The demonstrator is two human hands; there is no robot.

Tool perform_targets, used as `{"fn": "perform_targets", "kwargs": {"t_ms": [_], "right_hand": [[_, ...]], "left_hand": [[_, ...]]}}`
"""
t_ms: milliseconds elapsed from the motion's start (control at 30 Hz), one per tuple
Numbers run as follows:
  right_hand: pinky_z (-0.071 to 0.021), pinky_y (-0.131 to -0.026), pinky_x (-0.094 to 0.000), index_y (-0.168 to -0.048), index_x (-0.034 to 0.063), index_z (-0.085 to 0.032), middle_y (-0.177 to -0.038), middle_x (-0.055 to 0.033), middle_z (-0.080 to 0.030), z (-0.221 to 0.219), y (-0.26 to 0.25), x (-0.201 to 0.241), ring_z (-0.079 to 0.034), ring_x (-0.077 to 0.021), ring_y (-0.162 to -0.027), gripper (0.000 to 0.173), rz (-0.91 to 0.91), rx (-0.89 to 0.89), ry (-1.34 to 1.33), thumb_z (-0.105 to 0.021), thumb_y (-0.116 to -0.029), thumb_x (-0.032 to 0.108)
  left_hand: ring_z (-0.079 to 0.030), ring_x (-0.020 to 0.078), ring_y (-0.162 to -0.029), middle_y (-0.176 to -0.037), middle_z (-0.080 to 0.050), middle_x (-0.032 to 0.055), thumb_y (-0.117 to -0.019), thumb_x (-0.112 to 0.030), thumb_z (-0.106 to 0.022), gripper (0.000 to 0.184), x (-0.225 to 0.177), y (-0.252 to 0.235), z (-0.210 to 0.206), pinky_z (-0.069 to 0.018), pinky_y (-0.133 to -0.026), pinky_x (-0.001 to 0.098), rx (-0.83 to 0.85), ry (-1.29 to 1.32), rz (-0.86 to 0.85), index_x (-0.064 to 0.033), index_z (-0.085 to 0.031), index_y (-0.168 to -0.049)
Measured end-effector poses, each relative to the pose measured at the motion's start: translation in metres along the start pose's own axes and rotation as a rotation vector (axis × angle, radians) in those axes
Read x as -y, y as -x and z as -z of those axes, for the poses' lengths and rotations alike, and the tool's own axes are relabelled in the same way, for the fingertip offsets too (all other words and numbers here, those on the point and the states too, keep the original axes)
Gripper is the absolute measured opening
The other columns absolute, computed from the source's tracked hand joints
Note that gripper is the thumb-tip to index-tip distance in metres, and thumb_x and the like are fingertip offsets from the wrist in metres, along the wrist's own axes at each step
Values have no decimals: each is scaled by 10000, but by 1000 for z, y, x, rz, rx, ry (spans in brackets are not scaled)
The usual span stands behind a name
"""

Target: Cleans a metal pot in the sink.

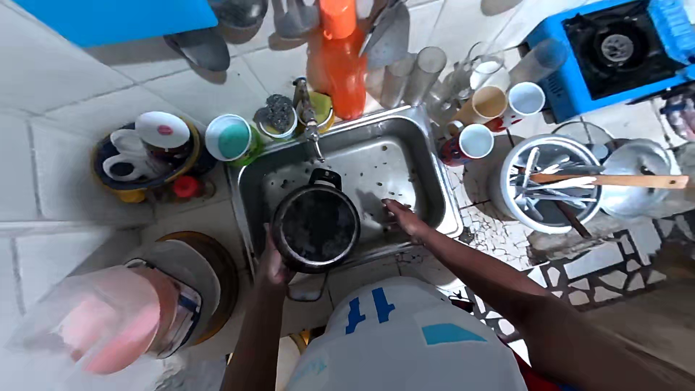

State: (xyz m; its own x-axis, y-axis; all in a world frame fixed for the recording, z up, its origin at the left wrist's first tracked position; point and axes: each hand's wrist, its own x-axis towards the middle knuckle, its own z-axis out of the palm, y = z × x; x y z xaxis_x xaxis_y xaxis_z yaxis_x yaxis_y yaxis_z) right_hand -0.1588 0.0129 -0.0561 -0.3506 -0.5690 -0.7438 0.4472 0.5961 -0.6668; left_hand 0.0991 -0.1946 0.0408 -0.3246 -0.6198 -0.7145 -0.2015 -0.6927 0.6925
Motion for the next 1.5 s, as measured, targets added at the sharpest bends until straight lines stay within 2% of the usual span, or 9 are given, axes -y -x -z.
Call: {"fn": "perform_targets", "kwargs": {"t_ms": [167,233,367,500,600,733,1067,1267,1500], "right_hand": [[-562,-951,-419,-1459,69,-436,-1225,-106,-670,0,42,18,-680,-227,-1073,693,75,401,-577,-145,-1082,574],[-571,-906,-356,-1374,108,-513,-1136,-60,-713,5,58,21,-695,-167,-1009,472,186,436,-639,-308,-1098,432],[-618,-822,-343,-1137,176,-657,-984,-12,-765,28,97,34,-734,-127,-892,293,306,411,-662,-721,-851,176],[-630,-727,-311,-981,171,-739,-887,-8,-774,51,153,58,-735,-96,-781,281,438,295,-598,-803,-726,70],[-633,-735,-300,-1001,155,-738,-900,-15,-776,74,193,67,-736,-93,-794,298,457,210,-473,-805,-731,47],[-629,-815,-277,-1017,105,-736,-926,4,-775,109,246,64,-733,-73,-861,294,452,101,-114,-807,-748,9],[-585,-669,-157,-963,197,-726,-812,136,-733,200,388,72,-679,60,-736,227,422,-282,551,-817,-776,290],[-586,-605,-508,-1006,48,-699,-737,-88,-695,290,403,93,-687,-234,-642,265,343,-681,908,-841,-791,111],[-427,-760,-843,-1064,-53,-674,-969,-407,-649,378,301,142,-608,-661,-966,335,146,-941,1268,-783,-920,229]], "left_hand": [[-690,202,-1071,-1200,-702,63,-1051,-658,-152,686,19,7,-44,-615,-834,447,139,144,36,-205,-502,-1428],[-669,176,-1052,-1176,-687,65,-1100,-542,-162,602,33,14,-60,-595,-842,399,103,155,16,-153,-520,-1388],[-542,129,-1177,-1355,-538,107,-1143,-265,-129,480,56,33,-87,-496,-986,306,161,-5,62,-40,-367,-1493],[-623,126,-911,-1030,-640,65,-1140,-346,-141,483,71,31,-139,-551,-785,314,183,91,159,-77,-519,-1275],[-663,130,-842,-928,-673,45,-1139,-308,-160,452,79,18,-165,-578,-731,319,401,-80,123,-89,-554,-1177],[-661,211,-1068,-1220,-658,109,-1134,-326,-227,494,89,-8,-173,-559,-906,406,635,-326,60,-22,-534,-1373],[-656,219,-1034,-1237,-646,134,-1124,-331,-388,421,98,-21,-145,-539,-883,386,251,-418,94,-19,-576,-1336],[-658,213,-1028,-1232,-645,140,-1117,-311,-425,397,95,-21,-116,-546,-878,372,116,-360,51,-14,-567,-1339],[-648,182,-927,-1188,-642,141,-1108,-287,-455,362,99,-13,-93,-538,-793,335,-14,-351,40,-19,-578,-1319]]}}
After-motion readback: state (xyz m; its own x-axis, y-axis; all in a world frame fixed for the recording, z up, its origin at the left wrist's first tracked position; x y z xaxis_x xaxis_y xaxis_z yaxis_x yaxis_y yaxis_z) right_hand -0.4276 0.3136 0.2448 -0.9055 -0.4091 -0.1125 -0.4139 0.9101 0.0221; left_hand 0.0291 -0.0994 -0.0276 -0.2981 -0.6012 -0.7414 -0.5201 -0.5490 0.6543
